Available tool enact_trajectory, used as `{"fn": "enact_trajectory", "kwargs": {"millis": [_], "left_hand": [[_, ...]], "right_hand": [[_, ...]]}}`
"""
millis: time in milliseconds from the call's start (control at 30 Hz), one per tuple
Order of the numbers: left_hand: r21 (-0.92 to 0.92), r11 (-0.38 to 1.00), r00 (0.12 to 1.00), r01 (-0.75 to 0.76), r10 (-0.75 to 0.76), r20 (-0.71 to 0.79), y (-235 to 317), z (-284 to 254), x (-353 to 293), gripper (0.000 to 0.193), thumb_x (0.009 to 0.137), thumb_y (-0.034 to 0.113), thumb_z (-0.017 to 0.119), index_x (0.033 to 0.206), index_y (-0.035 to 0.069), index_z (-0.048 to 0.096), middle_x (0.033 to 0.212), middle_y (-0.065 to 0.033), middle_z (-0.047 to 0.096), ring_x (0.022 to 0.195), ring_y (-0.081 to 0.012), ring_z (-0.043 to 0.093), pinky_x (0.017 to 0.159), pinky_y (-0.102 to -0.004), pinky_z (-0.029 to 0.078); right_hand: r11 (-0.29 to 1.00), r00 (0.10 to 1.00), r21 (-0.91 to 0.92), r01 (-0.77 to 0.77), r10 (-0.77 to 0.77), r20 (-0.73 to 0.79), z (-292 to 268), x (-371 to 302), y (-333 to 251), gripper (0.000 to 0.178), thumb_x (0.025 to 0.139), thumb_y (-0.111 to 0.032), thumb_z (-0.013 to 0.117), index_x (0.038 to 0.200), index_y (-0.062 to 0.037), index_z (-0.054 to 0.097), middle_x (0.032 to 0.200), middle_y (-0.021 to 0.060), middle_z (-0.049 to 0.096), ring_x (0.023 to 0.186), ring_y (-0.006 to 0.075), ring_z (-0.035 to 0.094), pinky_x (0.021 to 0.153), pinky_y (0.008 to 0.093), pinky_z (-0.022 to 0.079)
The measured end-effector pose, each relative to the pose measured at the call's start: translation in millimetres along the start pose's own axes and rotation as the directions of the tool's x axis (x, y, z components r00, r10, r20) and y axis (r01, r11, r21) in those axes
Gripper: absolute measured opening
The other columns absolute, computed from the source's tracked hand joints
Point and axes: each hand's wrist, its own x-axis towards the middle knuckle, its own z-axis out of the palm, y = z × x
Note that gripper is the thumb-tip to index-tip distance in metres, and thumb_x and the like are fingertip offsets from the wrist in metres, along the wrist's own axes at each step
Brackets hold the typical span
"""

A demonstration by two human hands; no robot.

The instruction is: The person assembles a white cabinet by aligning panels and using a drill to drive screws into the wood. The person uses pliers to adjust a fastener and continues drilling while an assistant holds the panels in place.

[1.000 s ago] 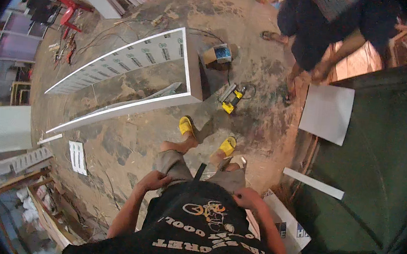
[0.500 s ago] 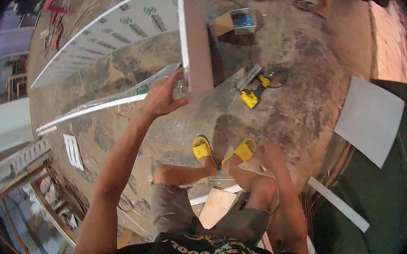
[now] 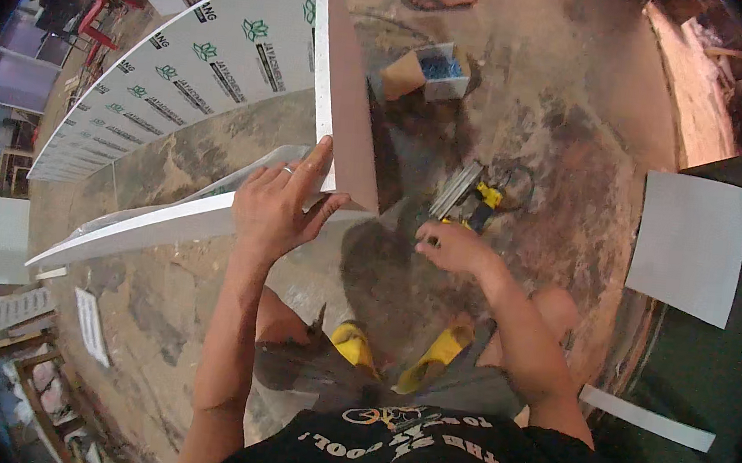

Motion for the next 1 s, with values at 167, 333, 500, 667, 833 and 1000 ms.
{"fn": "enact_trajectory", "kwargs": {"millis": [167,333,500,667,833,1000], "left_hand": [[-0.089,0.996,0.999,-0.009,0.006,-0.036,-7,-7,5,0.062,0.084,0.044,0.068,0.136,0.014,0.052,0.077,-0.0067,0.067,0.076,-0.028,0.066,0.067,-0.0416,0.05],[-0.218,0.953,0.972,0.21,-0.178,0.155,-24,-10,-23,0.057,0.08,0.039,0.071,0.131,0.02,0.054,0.08,-0.0157,0.066,0.075,-0.0377,0.065,0.066,-0.0498,0.049],[-0.268,0.955,0.989,0.128,-0.104,0.102,9,-6,-1,0.067,0.075,0.045,0.073,0.132,0.017,0.053,0.073,-0.0143,0.063,0.072,-0.037,0.065,0.065,-0.0485,0.05],[-0.236,0.958,0.986,0.163,-0.151,0.066,0,7,-11,0.071,0.073,0.047,0.074,0.134,0.02,0.051,0.075,-0.0153,0.066,0.071,-0.0373,0.066,0.062,-0.0486,0.05],[-0.298,0.932,0.968,0.207,-0.152,0.197,-14,-4,0,0.073,0.077,0.041,0.075,0.142,0.024,0.046,0.103,-0.0114,0.07,0.091,-0.0353,0.067,0.077,-0.0458,0.052],[-0.216,0.957,0.969,0.195,-0.155,0.19,-13,-20,7,0.074,0.076,0.036,0.072,0.143,0.021,0.045,0.099,-0.0139,0.07,0.09,-0.0358,0.066,0.076,-0.0448,0.052]], "right_hand": [[0.939,0.973,-0.259,-0.228,0.21,-0.096,-15,56,65,0.034,0.087,-0.033,0.059,0.108,-0.0069,0.066,0.109,0.0195,0.066,0.105,0.0356,0.062,0.088,0.0449,0.05],[0.96,0.994,-0.259,0.105,-0.107,0.005,53,80,85,0.047,0.084,-0.042,0.064,0.108,-0.0021,0.068,0.114,0.0236,0.064,0.107,0.0389,0.06,0.094,0.0453,0.048],[0.99,0.989,-0.137,-0.03,0.05,0.143,23,61,47,0.04,0.086,-0.034,0.065,0.098,0.0045,0.064,0.103,0.025,0.067,0.1,0.0407,0.063,0.088,0.0444,0.049],[0.977,0.984,-0.124,0.175,-0.179,-0.015,4,79,-39,0.032,0.085,-0.023,0.064,0.102,0.0044,0.064,0.103,0.025,0.067,0.101,0.0439,0.06,0.088,0.0441,0.048],[0.945,0.99,-0.295,0.14,-0.129,0.058,-10,83,-76,0.042,0.085,-0.028,0.061,0.117,-0.002,0.061,0.113,0.0252,0.064,0.107,0.0394,0.061,0.092,0.0472,0.048],[0.934,0.981,-0.306,0.184,-0.157,0.113,-14,84,-79,0.044,0.086,-0.031,0.063,0.119,-0.0019,0.059,0.111,0.0231,0.066,0.106,0.0373,0.063,0.089,0.0455,0.051]]}}
